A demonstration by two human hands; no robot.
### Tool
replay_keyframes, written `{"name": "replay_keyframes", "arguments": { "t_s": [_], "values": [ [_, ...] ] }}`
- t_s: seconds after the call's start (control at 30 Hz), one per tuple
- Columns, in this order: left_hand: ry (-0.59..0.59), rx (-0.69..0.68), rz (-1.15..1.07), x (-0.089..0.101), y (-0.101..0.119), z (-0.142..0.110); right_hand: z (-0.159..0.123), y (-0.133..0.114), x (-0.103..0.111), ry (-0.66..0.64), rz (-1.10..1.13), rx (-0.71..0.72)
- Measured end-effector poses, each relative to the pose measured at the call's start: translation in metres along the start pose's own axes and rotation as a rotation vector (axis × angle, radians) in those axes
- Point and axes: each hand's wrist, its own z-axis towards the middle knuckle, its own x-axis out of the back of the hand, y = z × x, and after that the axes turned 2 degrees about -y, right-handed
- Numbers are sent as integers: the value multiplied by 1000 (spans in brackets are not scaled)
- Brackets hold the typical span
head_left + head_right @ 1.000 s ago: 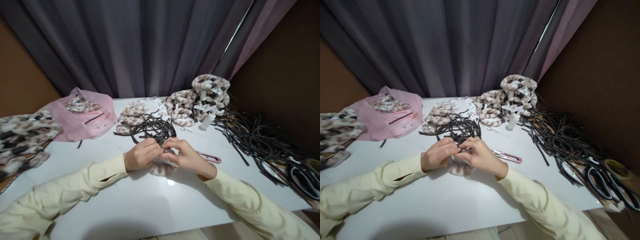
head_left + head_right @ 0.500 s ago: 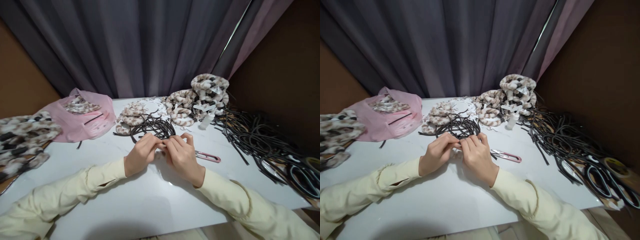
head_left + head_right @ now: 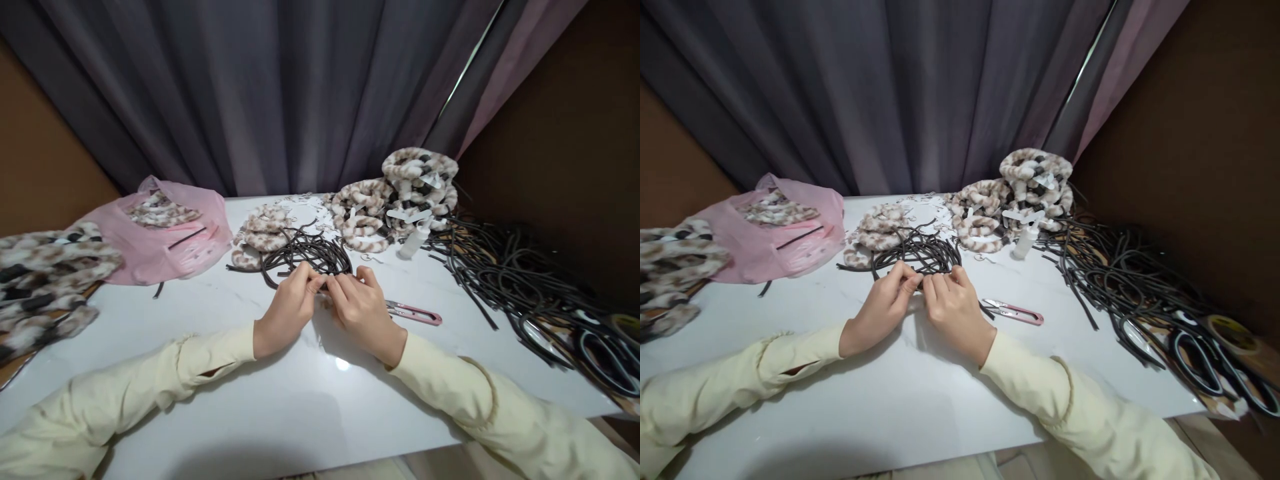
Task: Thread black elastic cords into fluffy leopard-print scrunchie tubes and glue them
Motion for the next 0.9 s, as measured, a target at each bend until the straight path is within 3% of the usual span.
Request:
{"name": "replay_keyframes", "arguments": {
  "t_s": [0.2, 0.33, 0.43, 0.57, 0.67, 0.8, 0.9],
  "values": [
    [-79, 72, -12, -3, -1, -2, 0, -2, -6, -100, -51, 2],
    [-72, 148, -93, 0, -4, 1, 0, -3, -4, -141, -72, -19],
    [-17, 272, -233, 2, -6, 7, 2, -3, 0, -92, -122, -42],
    [10, 521, -557, 6, -5, 16, 0, -2, 4, 25, -98, 55],
    [-34, 678, -777, 12, -3, 20, -3, -3, 4, -10, -35, 68],
    [-46, 724, -851, 15, -1, 23, -3, -6, 0, -121, 173, -152],
    [-30, 707, -842, 14, -1, 22, 3, -9, -1, -333, 608, -448]
  ]
}}
